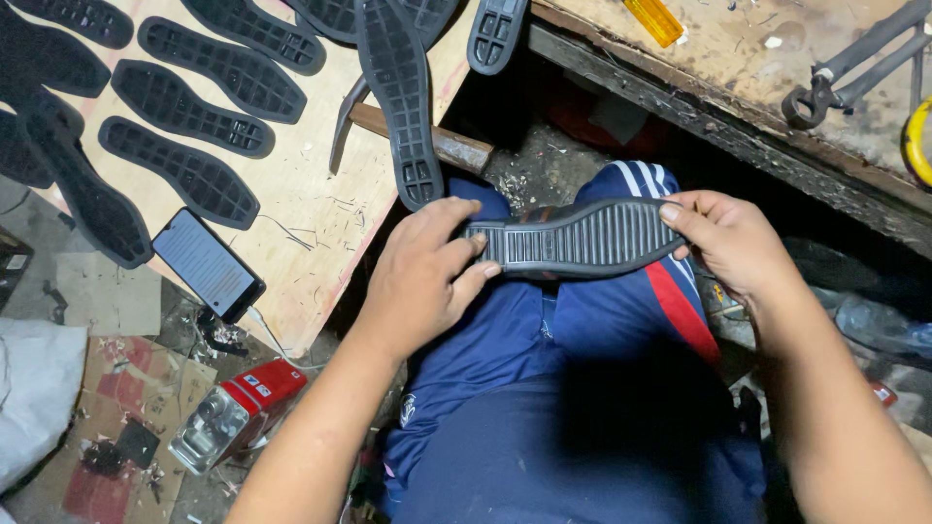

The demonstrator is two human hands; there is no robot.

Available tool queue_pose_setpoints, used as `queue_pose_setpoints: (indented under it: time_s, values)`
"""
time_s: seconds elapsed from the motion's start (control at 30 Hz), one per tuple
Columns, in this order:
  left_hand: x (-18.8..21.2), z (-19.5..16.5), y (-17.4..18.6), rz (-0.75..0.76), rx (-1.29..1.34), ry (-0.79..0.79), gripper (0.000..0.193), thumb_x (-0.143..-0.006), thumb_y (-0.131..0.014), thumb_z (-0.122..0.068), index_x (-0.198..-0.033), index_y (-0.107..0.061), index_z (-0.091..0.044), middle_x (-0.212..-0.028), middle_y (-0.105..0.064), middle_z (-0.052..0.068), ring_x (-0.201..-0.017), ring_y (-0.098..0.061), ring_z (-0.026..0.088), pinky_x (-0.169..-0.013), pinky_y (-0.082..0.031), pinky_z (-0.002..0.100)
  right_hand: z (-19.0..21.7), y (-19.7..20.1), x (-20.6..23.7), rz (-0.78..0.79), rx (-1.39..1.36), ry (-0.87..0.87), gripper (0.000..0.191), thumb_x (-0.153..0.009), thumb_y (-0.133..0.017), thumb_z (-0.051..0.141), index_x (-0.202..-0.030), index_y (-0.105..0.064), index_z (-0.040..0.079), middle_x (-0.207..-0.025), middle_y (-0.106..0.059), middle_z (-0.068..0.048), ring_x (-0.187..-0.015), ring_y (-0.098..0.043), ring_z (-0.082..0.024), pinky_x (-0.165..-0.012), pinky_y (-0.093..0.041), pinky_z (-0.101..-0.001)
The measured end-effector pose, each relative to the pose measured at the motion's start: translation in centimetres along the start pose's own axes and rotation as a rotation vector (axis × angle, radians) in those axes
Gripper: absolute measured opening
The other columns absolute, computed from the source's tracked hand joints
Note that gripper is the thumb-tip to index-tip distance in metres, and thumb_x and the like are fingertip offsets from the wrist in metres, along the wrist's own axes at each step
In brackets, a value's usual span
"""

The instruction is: The person sits at a workbench and trims excess material from the edges of shoe soles, holding each sole on their lap and working around the edge with a small handheld trimming tool. They place finished soles on the bench among a pile of soles and pick up the next one to repeat the process.

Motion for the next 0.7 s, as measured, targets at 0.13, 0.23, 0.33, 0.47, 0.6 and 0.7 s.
queue_pose_setpoints:
  time_s: [0.13,0.23,0.33,0.47,0.6,0.7]
  values:
    - [-0.4,-1.9,-3.0,0.053,-0.129,0.066,0.02,-0.087,-0.071,-0.009,-0.102,-0.062,0.002,-0.123,-0.062,0.018,-0.119,-0.06,0.039,-0.105,-0.046,0.048,0.3,-0.2,1.7,-0.009,0.02,0.081,0.03,-0.097,-0.066,0.018,-0.123,-0.068,0.003,-0.093,-0.068,0.005,-0.076,-0.056,-0.003,-0.069,-0.047,-0.0198]
    - [-0.1,-2.3,-4.9,0.057,-0.087,0.172,0.032,-0.084,-0.062,-0.001,-0.116,-0.057,0.003,-0.126,-0.061,0.021,-0.118,-0.059,0.039,-0.108,-0.044,0.047,0.2,-0.1,3.2,-0.014,0.019,0.125,0.032,-0.098,-0.068,0.013,-0.128,-0.067,0.003,-0.087,-0.059,0.007,-0.074,-0.049,-0.003,-0.067,-0.042,-0.0197]
    - [0.3,-3.3,-5.2,-0.084,-0.027,0.165,0.052,-0.082,-0.058,-0.001,-0.133,-0.051,0.003,-0.134,-0.06,0.021,-0.124,-0.058,0.038,-0.11,-0.04,0.047,0.1,-0.1,4.1,-0.027,0.053,0.185,0.032,-0.097,-0.069,0.01,-0.128,-0.067,0.003,-0.086,-0.053,0.008,-0.075,-0.045,-0.003,-0.068,-0.039,-0.0193]
    - [0.9,-3.4,-5.2,-0.202,0.032,0.206,0.064,-0.074,-0.063,-0.009,-0.136,-0.05,0.001,-0.138,-0.061,0.019,-0.13,-0.058,0.035,-0.111,-0.037,0.047,-0.1,-0.2,4.4,-0.024,0.014,0.232,0.037,-0.091,-0.072,0.007,-0.127,-0.065,0.003,-0.09,-0.055,0.008,-0.079,-0.048,-0.002,-0.072,-0.042,-0.0181]
    - [1.0,-3.2,-5.5,-0.201,-0.011,0.261,0.079,-0.077,-0.082,-0.037,-0.137,-0.049,0.002,-0.127,-0.062,0.021,-0.121,-0.058,0.035,-0.102,-0.036,0.048,-0.1,-0.3,4.6,-0.015,0.09,0.247,0.039,-0.09,-0.073,0.008,-0.128,-0.064,0.005,-0.091,-0.055,0.008,-0.079,-0.048,-0.002,-0.072,-0.042,-0.0181]
    - [0.6,-2.6,-6.2,-0.162,-0.089,0.319,0.086,-0.077,-0.084,-0.049,-0.139,-0.05,0.001,-0.124,-0.065,0.017,-0.12,-0.06,0.033,-0.102,-0.036,0.047,0.5,-0.4,4.6,-0.05,0.106,0.262,0.038,-0.091,-0.074,0.008,-0.128,-0.067,0.004,-0.092,-0.054,0.008,-0.081,-0.046,-0.002,-0.074,-0.04,-0.0181]
Point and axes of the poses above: each hand's wrist, its own x-axis away from the middle knuckle, its own y-axis out of the back of the hand, z = x × y, the point moved 9 cm from there along -x, towards the middle knuckle
